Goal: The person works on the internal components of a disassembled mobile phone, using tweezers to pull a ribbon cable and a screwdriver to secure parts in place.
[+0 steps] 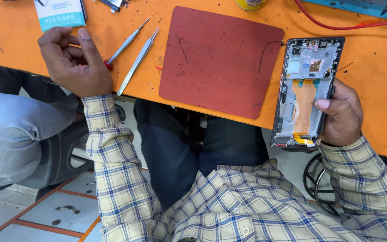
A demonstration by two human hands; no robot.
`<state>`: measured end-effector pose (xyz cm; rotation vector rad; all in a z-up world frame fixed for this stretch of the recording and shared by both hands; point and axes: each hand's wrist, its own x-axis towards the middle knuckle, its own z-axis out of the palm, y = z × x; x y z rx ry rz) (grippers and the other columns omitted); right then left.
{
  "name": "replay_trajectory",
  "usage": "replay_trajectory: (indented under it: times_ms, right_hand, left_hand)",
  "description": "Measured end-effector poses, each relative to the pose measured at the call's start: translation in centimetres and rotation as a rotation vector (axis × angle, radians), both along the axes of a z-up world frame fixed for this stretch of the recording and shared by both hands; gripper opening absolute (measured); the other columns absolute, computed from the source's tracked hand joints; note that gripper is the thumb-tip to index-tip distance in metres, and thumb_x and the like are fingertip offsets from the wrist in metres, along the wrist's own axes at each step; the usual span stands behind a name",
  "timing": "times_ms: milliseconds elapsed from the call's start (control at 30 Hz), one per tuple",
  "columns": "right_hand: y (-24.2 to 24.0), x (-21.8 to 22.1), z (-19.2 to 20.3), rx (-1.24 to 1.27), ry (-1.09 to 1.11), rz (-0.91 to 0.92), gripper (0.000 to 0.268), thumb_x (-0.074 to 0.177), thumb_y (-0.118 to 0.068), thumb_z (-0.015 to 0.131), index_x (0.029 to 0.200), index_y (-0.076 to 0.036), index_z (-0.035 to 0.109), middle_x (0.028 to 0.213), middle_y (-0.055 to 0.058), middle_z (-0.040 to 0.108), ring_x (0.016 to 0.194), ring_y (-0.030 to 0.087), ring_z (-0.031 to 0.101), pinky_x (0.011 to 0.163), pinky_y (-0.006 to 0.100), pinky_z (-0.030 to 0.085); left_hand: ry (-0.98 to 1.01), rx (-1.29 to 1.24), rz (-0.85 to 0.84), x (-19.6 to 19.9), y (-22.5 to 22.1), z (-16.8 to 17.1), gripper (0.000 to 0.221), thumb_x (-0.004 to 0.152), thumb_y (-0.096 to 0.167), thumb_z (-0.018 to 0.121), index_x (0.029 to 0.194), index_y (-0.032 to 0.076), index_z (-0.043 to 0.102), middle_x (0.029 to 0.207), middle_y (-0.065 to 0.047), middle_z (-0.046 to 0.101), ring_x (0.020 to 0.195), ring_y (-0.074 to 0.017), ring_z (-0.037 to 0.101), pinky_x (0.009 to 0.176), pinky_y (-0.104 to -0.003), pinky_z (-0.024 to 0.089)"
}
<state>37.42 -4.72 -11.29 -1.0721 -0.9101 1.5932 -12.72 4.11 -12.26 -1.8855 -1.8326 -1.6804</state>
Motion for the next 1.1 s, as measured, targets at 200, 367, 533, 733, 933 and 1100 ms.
replay_trajectory:
  times_ms: [200, 367, 533, 733, 933, 1100]
  right_hand:
    - [-0.5, 0.8, -0.1, 0.033, 0.032, -0.108, 0.053, 0.093, -0.016, 0.052, 0.136, 0.015, 0.054, 0.128, 0.02, 0.065, 0.114, 0.023, 0.065, 0.109, 0.03, 0.051]
    - [-0.6, 0.3, 0.6, 0.021, 0.042, -0.15, 0.056, 0.092, -0.016, 0.052, 0.137, 0.017, 0.052, 0.128, 0.021, 0.065, 0.112, 0.024, 0.067, 0.11, 0.033, 0.052]
    - [0.1, -1.1, 1.5, -0.032, 0.091, -0.133, 0.061, 0.09, -0.015, 0.052, 0.143, 0.015, 0.05, 0.124, 0.021, 0.065, 0.106, 0.025, 0.068, 0.105, 0.037, 0.054]
    - [0.4, -1.7, 1.8, -0.005, 0.151, -0.141, 0.062, 0.09, -0.016, 0.052, 0.144, 0.015, 0.049, 0.126, 0.021, 0.065, 0.116, 0.026, 0.067, 0.107, 0.037, 0.055]
    - [0.2, -2.3, 2.0, -0.025, 0.136, -0.125, 0.059, 0.094, -0.016, 0.05, 0.143, 0.015, 0.046, 0.132, 0.021, 0.062, 0.117, 0.026, 0.067, 0.106, 0.039, 0.054]
    - [0.1, -2.5, 1.9, -0.049, 0.118, -0.068, 0.061, 0.091, -0.016, 0.048, 0.144, 0.014, 0.046, 0.134, 0.021, 0.063, 0.12, 0.024, 0.065, 0.108, 0.037, 0.052]
  left_hand:
    - [-0.019, -0.027, -0.011, -0.1, -0.1, -0.2, 0.018, 0.119, 0.01, 0.072, 0.123, -0.001, 0.059, 0.107, -0.008, 0.062, 0.074, -0.0082, 0.058, 0.06, -0.023, 0.046]
    - [-0.016, -0.048, 0.008, -0.1, 0.0, 0.0, 0.017, 0.118, 0.006, 0.073, 0.119, -0.003, 0.059, 0.105, -0.008, 0.062, 0.073, -0.009, 0.053, 0.063, -0.024, 0.044]
    - [0.015, -0.105, 0.031, 0.2, -0.2, 0.4, 0.013, 0.114, 0.002, 0.071, 0.118, -0.003, 0.059, 0.104, -0.007, 0.061, 0.072, -0.0088, 0.052, 0.065, -0.024, 0.045]
    - [0.03, -0.121, 0.071, 0.3, -0.2, 0.6, 0.016, 0.115, 0.003, 0.074, 0.123, -0.002, 0.06, 0.108, -0.008, 0.061, 0.069, -0.0085, 0.051, 0.063, -0.024, 0.044]
    - [-0.071, -0.132, 0.033, 0.6, -0.2, 0.8, 0.017, 0.116, 0.005, 0.072, 0.123, -0.004, 0.06, 0.109, -0.008, 0.062, 0.068, -0.0082, 0.05, 0.061, -0.025, 0.043]
    - [0.028, -0.149, 0.092, 0.7, -0.5, 1.0, 0.02, 0.115, 0.006, 0.071, 0.125, -0.005, 0.058, 0.118, -0.01, 0.062, 0.072, -0.0088, 0.052, 0.067, -0.027, 0.046]
